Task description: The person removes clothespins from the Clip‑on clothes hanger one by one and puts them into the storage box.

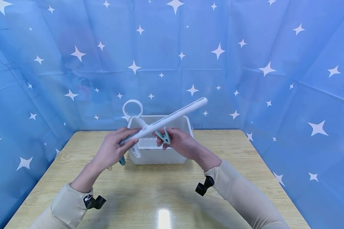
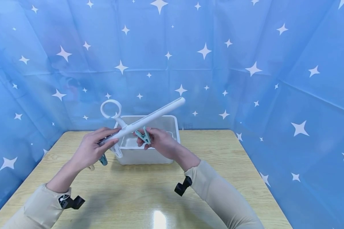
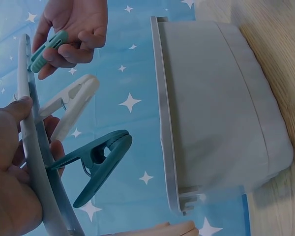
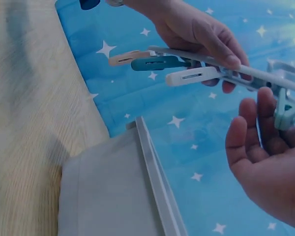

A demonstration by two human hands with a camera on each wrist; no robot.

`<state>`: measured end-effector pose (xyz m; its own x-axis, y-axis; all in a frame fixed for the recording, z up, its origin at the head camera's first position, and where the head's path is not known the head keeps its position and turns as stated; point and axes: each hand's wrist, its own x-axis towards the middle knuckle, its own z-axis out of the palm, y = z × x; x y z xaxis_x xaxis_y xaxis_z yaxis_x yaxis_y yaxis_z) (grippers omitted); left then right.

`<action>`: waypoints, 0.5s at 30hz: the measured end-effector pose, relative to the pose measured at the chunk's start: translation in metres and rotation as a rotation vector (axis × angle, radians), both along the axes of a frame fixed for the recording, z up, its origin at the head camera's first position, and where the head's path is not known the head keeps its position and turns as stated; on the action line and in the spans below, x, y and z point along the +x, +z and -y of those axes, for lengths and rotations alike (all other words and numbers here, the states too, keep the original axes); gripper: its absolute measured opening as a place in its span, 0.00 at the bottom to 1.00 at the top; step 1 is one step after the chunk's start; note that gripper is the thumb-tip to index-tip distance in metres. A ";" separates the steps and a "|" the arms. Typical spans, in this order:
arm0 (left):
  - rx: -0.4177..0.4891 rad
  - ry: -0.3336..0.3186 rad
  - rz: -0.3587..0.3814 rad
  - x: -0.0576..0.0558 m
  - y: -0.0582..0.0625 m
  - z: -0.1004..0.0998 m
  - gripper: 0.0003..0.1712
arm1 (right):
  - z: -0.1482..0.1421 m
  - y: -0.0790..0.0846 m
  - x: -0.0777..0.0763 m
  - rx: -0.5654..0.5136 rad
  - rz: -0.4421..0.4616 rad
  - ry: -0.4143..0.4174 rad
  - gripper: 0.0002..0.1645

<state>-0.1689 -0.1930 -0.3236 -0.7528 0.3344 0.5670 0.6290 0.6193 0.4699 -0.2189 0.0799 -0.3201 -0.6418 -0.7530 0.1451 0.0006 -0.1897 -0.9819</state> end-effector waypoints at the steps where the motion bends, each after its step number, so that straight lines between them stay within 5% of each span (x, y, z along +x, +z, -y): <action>1: 0.001 -0.003 0.002 0.000 0.000 0.000 0.23 | 0.000 0.000 0.000 -0.008 0.010 0.013 0.30; 15: 0.014 -0.019 0.002 0.000 0.003 -0.005 0.24 | -0.004 -0.004 -0.001 -0.157 0.056 0.139 0.25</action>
